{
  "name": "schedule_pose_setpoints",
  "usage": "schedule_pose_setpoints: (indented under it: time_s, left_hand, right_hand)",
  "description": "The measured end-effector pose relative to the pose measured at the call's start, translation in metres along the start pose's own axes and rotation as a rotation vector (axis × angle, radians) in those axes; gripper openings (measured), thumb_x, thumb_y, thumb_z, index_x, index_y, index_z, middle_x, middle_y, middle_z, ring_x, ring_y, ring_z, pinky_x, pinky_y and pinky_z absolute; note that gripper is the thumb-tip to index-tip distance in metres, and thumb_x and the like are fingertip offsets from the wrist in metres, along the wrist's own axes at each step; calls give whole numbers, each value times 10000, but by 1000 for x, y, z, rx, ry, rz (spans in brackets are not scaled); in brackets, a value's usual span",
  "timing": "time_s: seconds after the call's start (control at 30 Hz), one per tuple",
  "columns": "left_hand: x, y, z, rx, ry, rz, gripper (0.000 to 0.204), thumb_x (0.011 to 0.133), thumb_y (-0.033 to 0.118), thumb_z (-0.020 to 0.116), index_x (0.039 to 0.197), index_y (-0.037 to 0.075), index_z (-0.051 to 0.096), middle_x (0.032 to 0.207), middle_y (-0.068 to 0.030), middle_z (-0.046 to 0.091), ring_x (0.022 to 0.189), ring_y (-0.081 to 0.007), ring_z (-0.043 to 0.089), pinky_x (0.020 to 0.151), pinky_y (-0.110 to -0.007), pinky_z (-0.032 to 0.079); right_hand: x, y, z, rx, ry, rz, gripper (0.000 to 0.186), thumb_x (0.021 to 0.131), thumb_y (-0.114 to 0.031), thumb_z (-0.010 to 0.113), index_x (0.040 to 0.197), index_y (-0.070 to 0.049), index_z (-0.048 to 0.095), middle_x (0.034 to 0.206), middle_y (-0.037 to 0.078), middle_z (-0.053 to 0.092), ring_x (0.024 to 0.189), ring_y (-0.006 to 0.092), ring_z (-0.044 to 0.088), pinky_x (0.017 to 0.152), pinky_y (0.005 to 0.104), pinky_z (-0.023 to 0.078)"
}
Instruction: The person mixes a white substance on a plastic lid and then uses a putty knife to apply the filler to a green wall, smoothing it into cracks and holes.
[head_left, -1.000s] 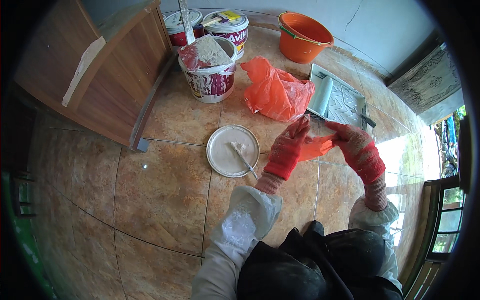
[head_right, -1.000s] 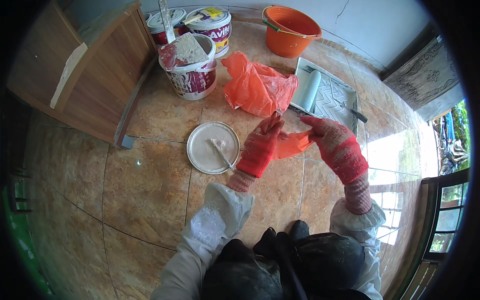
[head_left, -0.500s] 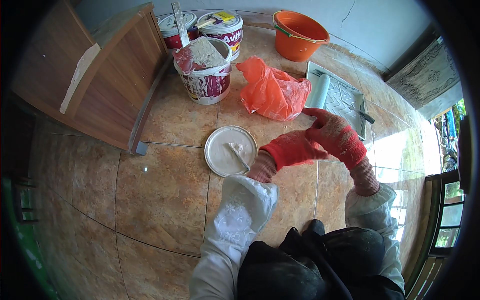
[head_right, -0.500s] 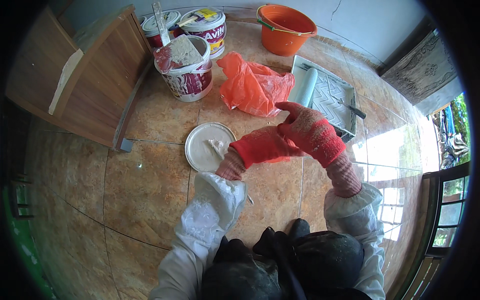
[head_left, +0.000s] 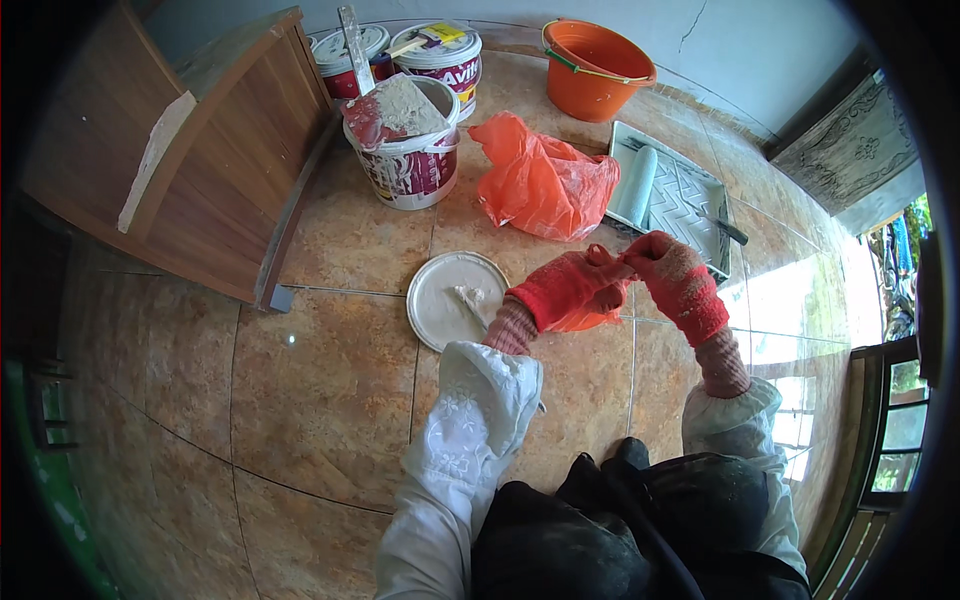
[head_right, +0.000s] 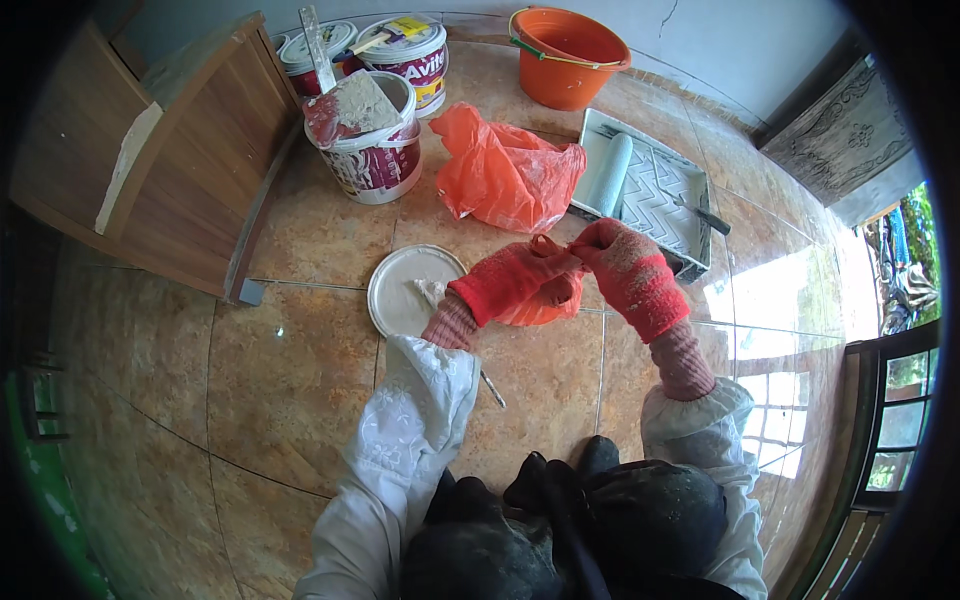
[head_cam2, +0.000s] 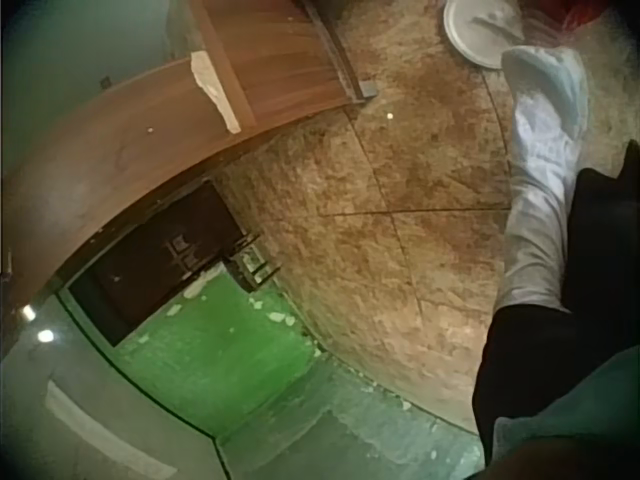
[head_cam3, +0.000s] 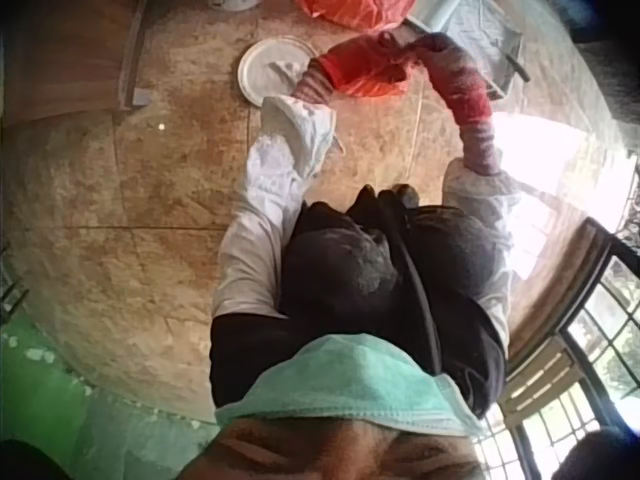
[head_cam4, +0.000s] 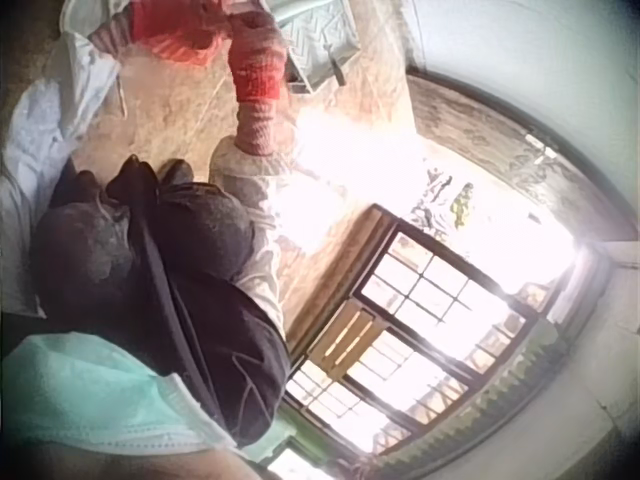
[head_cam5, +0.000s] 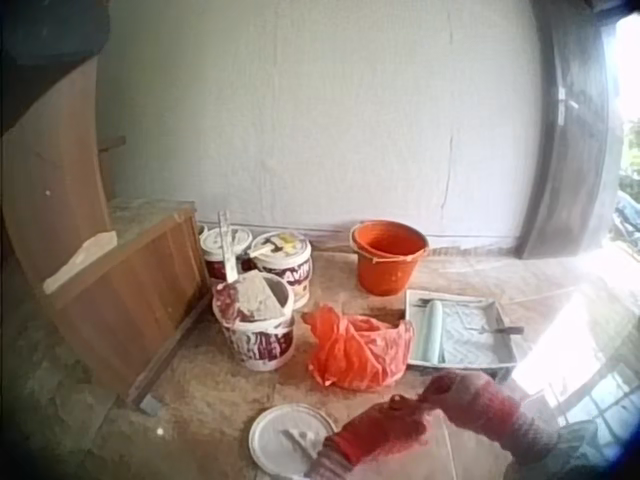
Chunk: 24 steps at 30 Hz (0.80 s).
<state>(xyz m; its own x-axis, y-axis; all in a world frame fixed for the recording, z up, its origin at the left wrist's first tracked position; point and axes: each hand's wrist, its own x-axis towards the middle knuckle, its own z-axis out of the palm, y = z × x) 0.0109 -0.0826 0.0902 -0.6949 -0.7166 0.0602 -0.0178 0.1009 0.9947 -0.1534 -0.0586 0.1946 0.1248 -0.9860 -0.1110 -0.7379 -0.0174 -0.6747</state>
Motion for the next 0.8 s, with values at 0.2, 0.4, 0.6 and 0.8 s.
schedule_pose_setpoints:
  time_s: [0.2, 0.4, 0.6, 0.8]
  left_hand:
    - [-1, 7, 7, -823, 42, -264, 340, 952, 411, 450, 1040, 109, 578, 915, -59, 638, 886, -213, 615, 801, -322, 486]
    - [-1, -8, 0, 221, 190, 49, 239, 953, 282, 473, 1107, 115, 549, 973, -70, 657, 922, -252, 617, 822, -339, 484]
    - [0, 11, -6, 384, 197, -167, 359, 888, 433, 553, 994, 101, 638, 879, -57, 652, 845, -219, 627, 793, -319, 474]
    - [-13, 27, -12, 382, 143, 98, 241, 837, 281, 670, 934, 61, 653, 854, -27, 672, 800, -153, 622, 740, -293, 479]
  right_hand:
    - [-11, 2, 16, 149, 213, 116, 164, 822, -182, 653, 904, -40, 645, 760, 46, 656, 681, 124, 593, 635, 282, 473]
    - [-15, 2, 12, 380, 120, 362, 188, 835, -214, 659, 903, -40, 646, 742, 9, 638, 675, 100, 581, 606, 244, 458]
    - [-11, 41, 24, 649, 149, 36, 271, 863, -90, 606, 1127, -34, 585, 1029, 58, 645, 834, 104, 586, 723, 257, 480]
    - [6, 55, 40, 645, -203, -127, 688, 823, 19, 561, 1447, -112, 300, 1282, 36, 529, 962, 60, 526, 821, 222, 442]
